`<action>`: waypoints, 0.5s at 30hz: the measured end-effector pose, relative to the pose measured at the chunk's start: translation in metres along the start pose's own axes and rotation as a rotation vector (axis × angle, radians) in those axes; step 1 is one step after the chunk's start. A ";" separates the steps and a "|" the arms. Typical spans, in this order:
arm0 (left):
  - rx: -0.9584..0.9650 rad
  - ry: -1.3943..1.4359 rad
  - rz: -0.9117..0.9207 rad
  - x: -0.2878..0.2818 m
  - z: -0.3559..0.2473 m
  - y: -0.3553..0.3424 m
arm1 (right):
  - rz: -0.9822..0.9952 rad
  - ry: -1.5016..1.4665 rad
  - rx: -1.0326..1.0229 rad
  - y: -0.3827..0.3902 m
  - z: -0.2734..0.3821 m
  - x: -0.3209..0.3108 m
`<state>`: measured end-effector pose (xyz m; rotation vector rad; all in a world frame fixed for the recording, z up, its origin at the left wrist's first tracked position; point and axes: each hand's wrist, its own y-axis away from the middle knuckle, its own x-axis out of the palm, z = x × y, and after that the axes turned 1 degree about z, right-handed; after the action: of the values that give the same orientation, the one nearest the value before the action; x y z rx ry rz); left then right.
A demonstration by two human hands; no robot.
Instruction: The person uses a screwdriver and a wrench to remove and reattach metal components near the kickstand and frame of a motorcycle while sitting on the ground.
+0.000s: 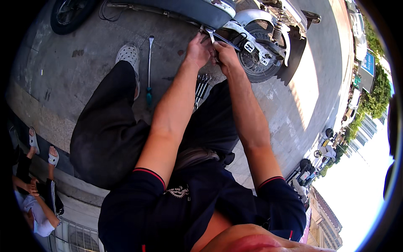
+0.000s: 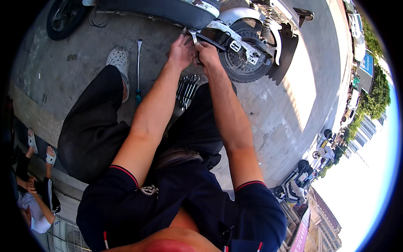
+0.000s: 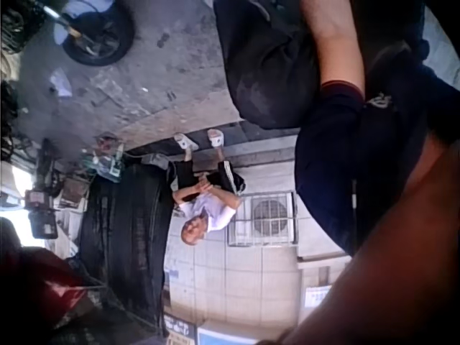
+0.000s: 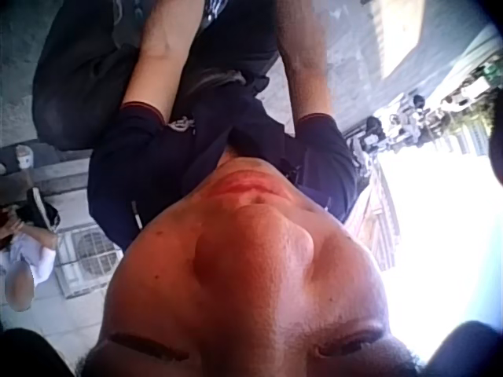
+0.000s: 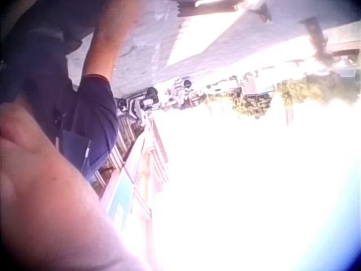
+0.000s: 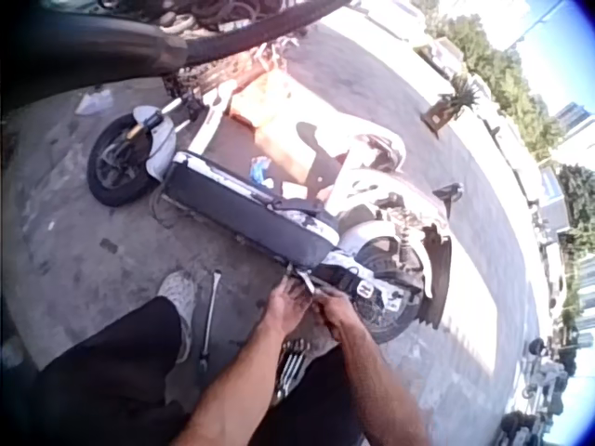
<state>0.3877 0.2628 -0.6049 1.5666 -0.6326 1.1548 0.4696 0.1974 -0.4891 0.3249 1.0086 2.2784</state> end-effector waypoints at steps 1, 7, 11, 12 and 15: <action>0.025 -0.005 -0.008 0.005 0.004 0.000 | -0.033 -0.160 0.021 0.004 -0.007 0.021; 0.322 0.102 0.246 0.008 0.019 0.013 | 0.047 -0.383 0.040 0.043 0.000 0.074; 0.108 0.087 -0.192 0.024 0.010 0.002 | -0.119 0.099 -0.023 0.037 -0.014 -0.011; 0.122 0.032 -0.169 0.023 0.011 0.001 | -0.120 0.095 0.018 0.032 -0.011 -0.028; 0.131 -0.021 -0.123 0.025 0.012 -0.001 | -0.108 0.137 0.095 0.008 -0.002 -0.058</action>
<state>0.4027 0.2556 -0.5825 1.7061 -0.4745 1.1075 0.5102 0.1550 -0.4832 0.1519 1.1778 2.1835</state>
